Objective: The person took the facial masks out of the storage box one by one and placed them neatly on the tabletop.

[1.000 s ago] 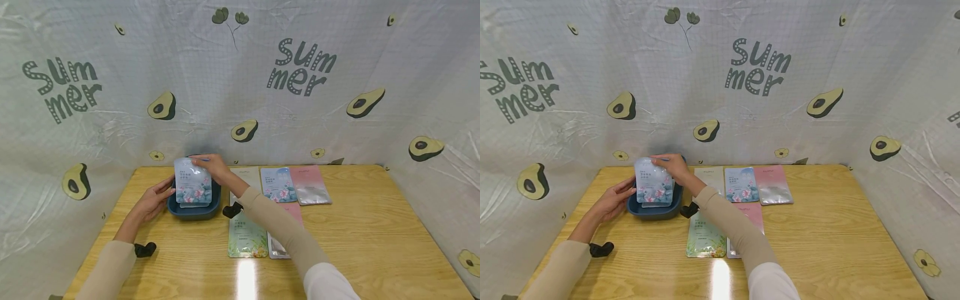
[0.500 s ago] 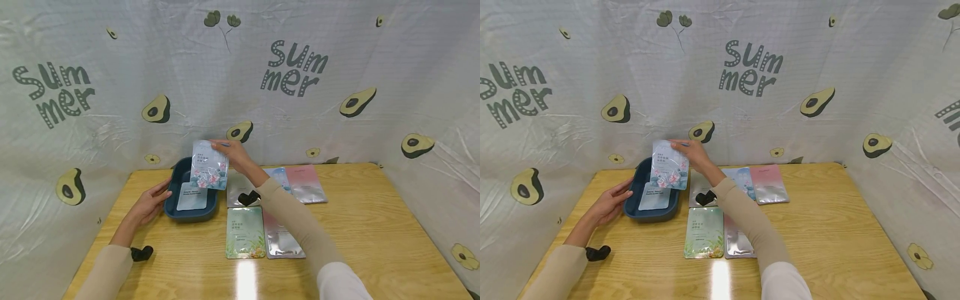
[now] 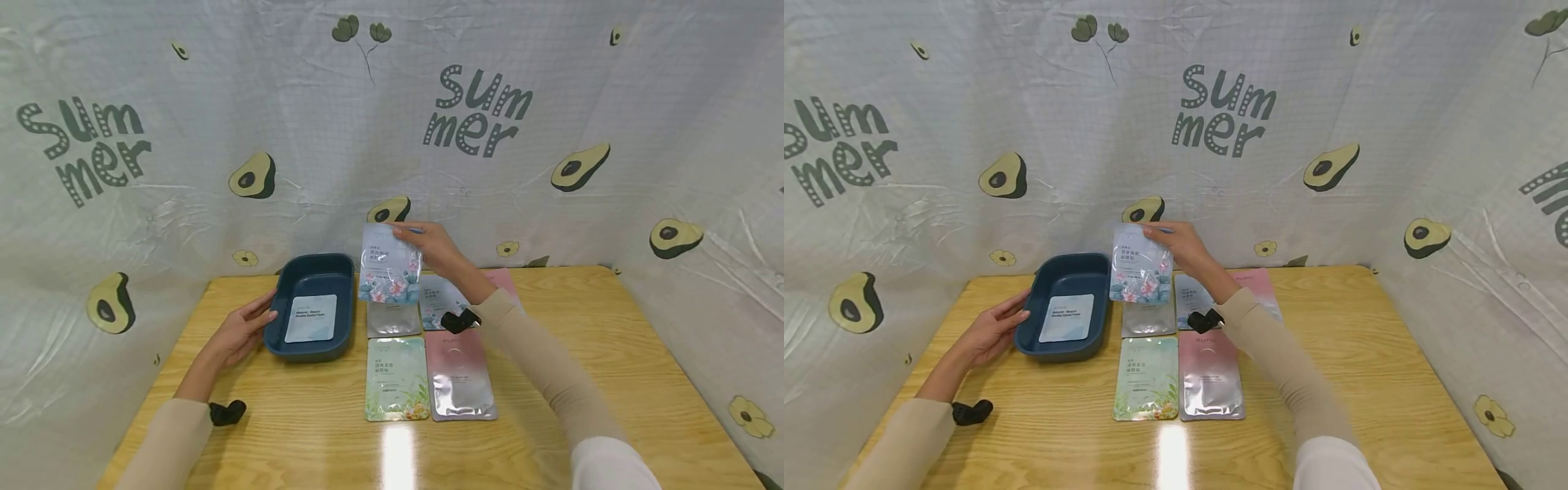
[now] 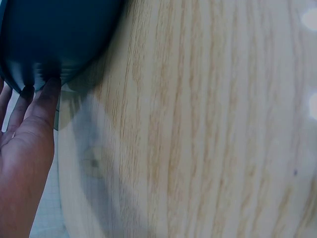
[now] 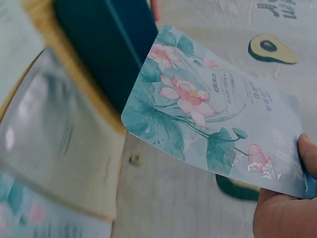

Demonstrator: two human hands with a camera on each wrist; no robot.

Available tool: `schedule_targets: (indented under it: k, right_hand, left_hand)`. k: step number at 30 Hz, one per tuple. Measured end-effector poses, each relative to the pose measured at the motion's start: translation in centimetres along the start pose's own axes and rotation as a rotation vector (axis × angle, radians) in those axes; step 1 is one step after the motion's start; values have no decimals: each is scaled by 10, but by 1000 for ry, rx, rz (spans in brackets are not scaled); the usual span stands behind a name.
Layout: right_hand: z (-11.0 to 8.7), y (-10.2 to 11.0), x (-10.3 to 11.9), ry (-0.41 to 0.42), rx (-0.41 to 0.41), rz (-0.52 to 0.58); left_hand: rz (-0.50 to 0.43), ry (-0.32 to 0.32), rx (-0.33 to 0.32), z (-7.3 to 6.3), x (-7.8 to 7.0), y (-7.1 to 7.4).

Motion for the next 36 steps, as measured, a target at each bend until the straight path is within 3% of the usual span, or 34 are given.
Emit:
schedule_targets:
  k: [6, 18, 29, 36]
  right_hand:
    - [-20, 32, -1, -15, -17, -81]
    - [-64, 91, -5, -113, -129, -120]
    - [-96, 125, -3, -138, -94, -132]
    - [-121, 141, -5, -141, -62, -198]
  left_hand:
    - [9, -8, 10, -1, -1, 2]
    - [-30, -5, 24, 1, -2, 0]
    - [-44, -14, 16, 2, -3, 0]
    - [-46, -4, 14, 2, -1, 0]
Point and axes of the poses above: each hand's wrist, its own z-axis towards the middle knuckle, its own y-axis out of the back of the hand, x = y × z, the point moved 5 cm from there along z, towards the middle knuckle
